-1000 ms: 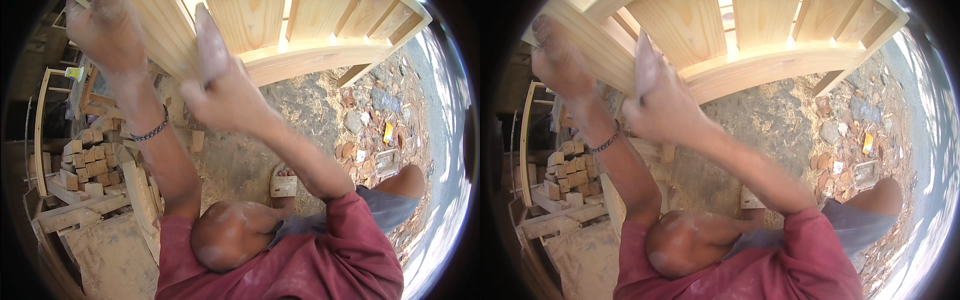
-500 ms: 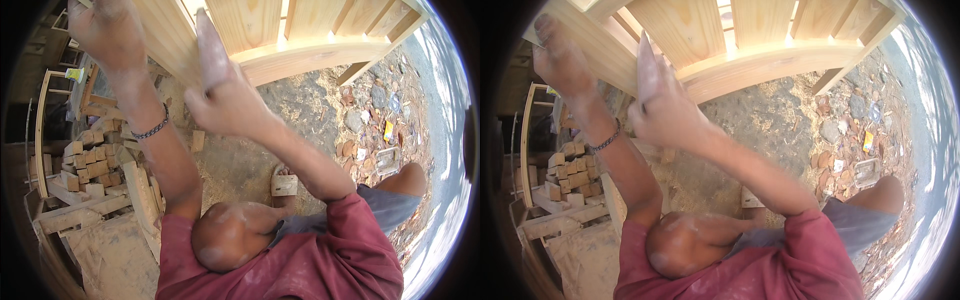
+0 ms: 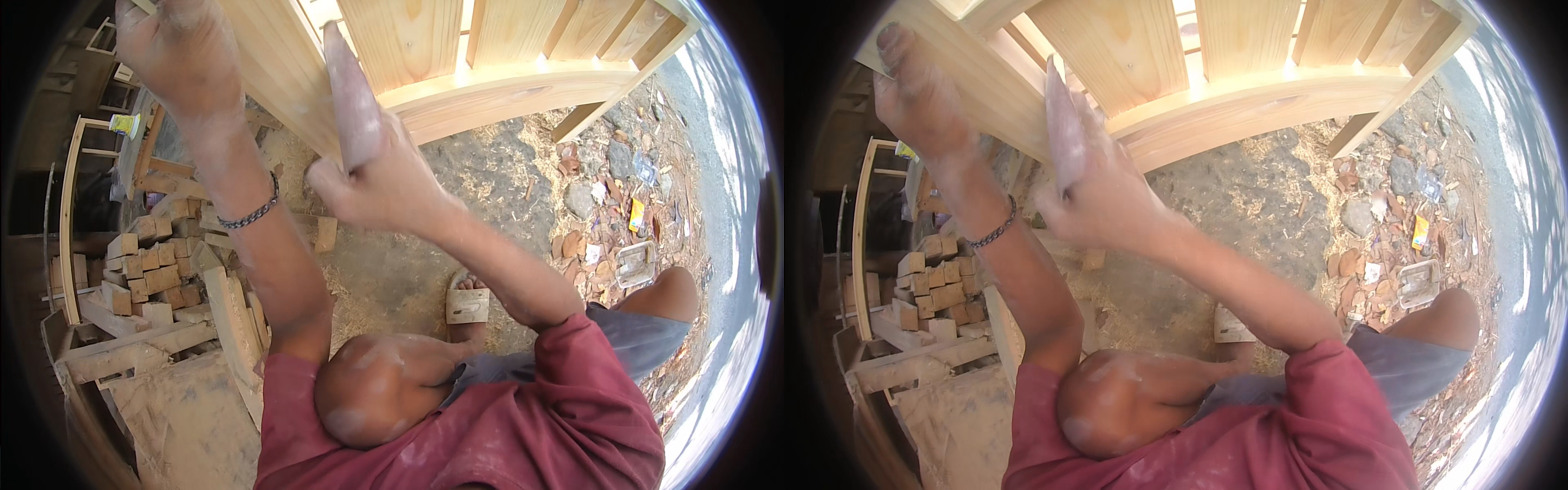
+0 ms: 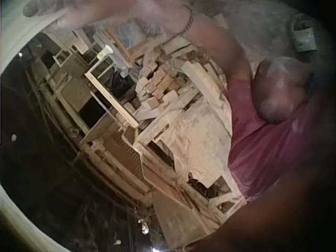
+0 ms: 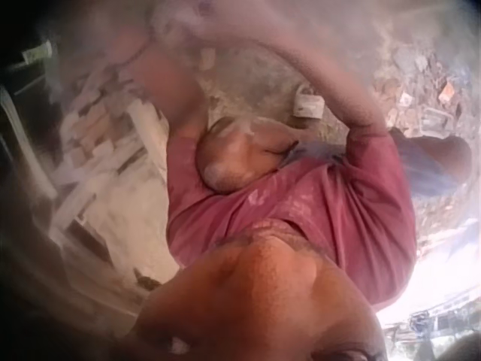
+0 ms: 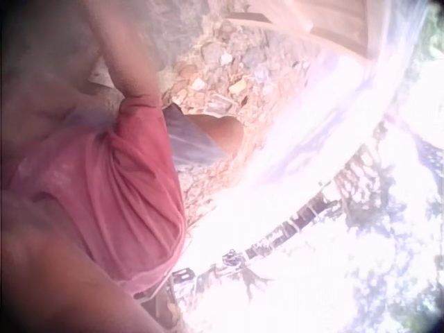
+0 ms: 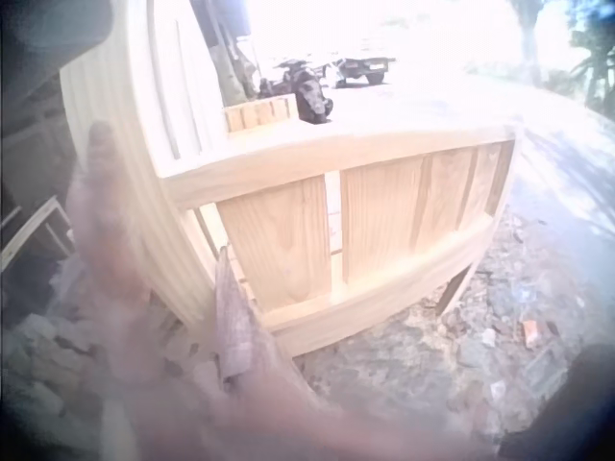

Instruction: The person sands the wooden frame of a bench by hand using a piece of sandpaper, reaching into the slats and along the edges.

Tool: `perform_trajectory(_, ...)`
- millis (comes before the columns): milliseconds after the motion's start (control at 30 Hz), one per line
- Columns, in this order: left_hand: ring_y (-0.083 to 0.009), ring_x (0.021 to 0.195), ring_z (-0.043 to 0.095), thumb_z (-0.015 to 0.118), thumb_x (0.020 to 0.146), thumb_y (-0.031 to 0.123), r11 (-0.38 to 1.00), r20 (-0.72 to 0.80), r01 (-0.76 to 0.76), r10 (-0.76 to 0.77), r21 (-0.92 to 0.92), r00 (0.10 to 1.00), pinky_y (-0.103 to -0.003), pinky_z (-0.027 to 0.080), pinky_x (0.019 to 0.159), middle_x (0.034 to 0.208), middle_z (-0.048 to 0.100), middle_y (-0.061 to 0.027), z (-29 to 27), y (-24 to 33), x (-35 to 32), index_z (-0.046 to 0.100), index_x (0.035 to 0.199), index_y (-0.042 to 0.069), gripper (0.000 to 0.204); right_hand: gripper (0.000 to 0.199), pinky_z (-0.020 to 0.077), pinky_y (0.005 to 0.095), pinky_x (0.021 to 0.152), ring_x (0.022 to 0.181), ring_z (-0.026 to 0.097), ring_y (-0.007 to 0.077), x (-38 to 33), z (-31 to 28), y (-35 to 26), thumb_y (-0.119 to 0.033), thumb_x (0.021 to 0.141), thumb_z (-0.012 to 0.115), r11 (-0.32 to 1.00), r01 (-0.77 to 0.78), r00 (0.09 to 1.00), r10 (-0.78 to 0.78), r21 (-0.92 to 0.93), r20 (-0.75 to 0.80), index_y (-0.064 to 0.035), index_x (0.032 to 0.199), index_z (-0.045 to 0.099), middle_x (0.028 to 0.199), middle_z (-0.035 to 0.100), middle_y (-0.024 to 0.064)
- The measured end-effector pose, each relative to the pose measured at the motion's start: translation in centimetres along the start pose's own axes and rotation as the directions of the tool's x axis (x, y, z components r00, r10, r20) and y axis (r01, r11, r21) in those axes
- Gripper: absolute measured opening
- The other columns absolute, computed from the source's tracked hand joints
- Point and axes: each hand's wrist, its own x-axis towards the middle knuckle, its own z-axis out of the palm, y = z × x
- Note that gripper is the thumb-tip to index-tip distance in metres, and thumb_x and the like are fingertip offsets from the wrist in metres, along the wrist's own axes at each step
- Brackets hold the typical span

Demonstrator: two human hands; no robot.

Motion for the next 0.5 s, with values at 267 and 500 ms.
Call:
perform_trajectory(267, -0.0167, 0.096, 0.062, 0.058, 0.099, 0.046, 0.996, 0.054, -0.013, 0.018, -0.089, 0.998, -0.030, 0.050, 0.086, 0.110, 0.067, -0.0100, 0.2, 0.4, -0.1, 0.061, 0.119, -0.007, 0.057, 0.095, 0.0367, 0.0551, 0.111, 0.131, 0.038, 0.0611, -1.3, -0.2, -1.3, -0.010, 0.076, 0.056, 0.999, -0.023, 0.999, 0.024, -0.027, 0.033, 0.0186, 0.150, 0.003, 0.134, 0.037, 0.0465)
perform_trajectory(500, -0.0161, 0.099, 0.062, 0.049, 0.106, 0.037, 0.938, 0.204, -0.110, 0.184, -0.328, 0.961, -0.028, 0.049, 0.086, 0.113, 0.066, -0.0123, 0.3, 1.0, -0.4, 0.058, 0.123, -0.007, 0.048, 0.090, 0.0347, 0.0519, 0.112, 0.131, 0.040, 0.0567, 2.2, -1.4, -2.7, -0.007, 0.076, 0.054, 0.976, 0.006, 1.000, -0.011, 0.219, 0.020, 0.0139, 0.152, 0.010, 0.136, 0.040, 0.0430)
